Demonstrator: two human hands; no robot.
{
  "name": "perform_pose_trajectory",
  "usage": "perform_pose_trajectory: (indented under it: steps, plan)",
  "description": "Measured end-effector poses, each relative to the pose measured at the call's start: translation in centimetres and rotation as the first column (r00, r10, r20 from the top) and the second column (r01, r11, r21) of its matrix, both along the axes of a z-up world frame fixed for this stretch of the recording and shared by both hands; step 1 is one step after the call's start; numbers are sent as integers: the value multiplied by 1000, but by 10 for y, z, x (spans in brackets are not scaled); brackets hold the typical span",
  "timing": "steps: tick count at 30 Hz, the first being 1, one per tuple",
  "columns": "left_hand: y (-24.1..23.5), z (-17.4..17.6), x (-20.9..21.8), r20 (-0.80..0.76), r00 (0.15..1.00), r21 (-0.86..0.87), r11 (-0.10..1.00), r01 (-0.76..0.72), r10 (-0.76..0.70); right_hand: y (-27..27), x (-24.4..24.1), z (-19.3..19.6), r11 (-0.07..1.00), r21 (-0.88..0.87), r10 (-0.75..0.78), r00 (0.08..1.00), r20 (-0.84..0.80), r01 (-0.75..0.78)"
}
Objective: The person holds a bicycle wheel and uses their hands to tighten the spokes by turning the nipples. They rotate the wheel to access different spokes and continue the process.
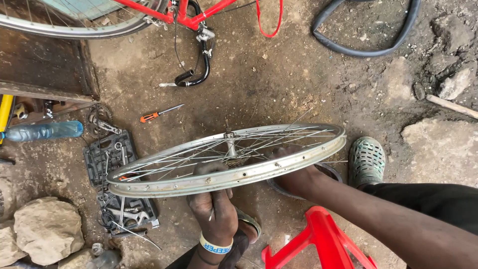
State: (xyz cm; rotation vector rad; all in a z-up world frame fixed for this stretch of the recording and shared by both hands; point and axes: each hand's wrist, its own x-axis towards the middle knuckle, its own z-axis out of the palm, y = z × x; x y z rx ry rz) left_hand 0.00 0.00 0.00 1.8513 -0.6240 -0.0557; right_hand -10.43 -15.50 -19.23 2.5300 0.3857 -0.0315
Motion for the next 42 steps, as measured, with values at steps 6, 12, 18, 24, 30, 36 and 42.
perform_pose_trajectory:
  steps: [6,12,18,24,30,36,42]
  plan:
    - [-3,-2,-3,-34,999,-12,1000,0,0,-5,-27,92,846,452,-161,944,-289,283]
    - [-5,-3,-9,31,998,42,998,47,-48,-12,-59,131,676,651,-168,933,-320,345]
    - [-11,-8,-12,-37,999,10,1000,20,-20,-30,-27,180,556,721,-378,898,-224,414]
    - [-17,-9,-7,-148,988,-73,996,-41,30,-46,-26,166,646,445,-421,776,-471,620]
    - [-29,2,-11,-104,995,-49,999,1,-7,-39,-22,156,640,420,-367,736,-569,643]
    - [-36,-6,-7,-84,995,-63,997,46,-52,-53,-15,135,557,456,-526,720,-453,694]
    - [-38,-22,10,-184,980,-10,997,-78,74,-73,13,142,-38,638,-537,523,-662,769]
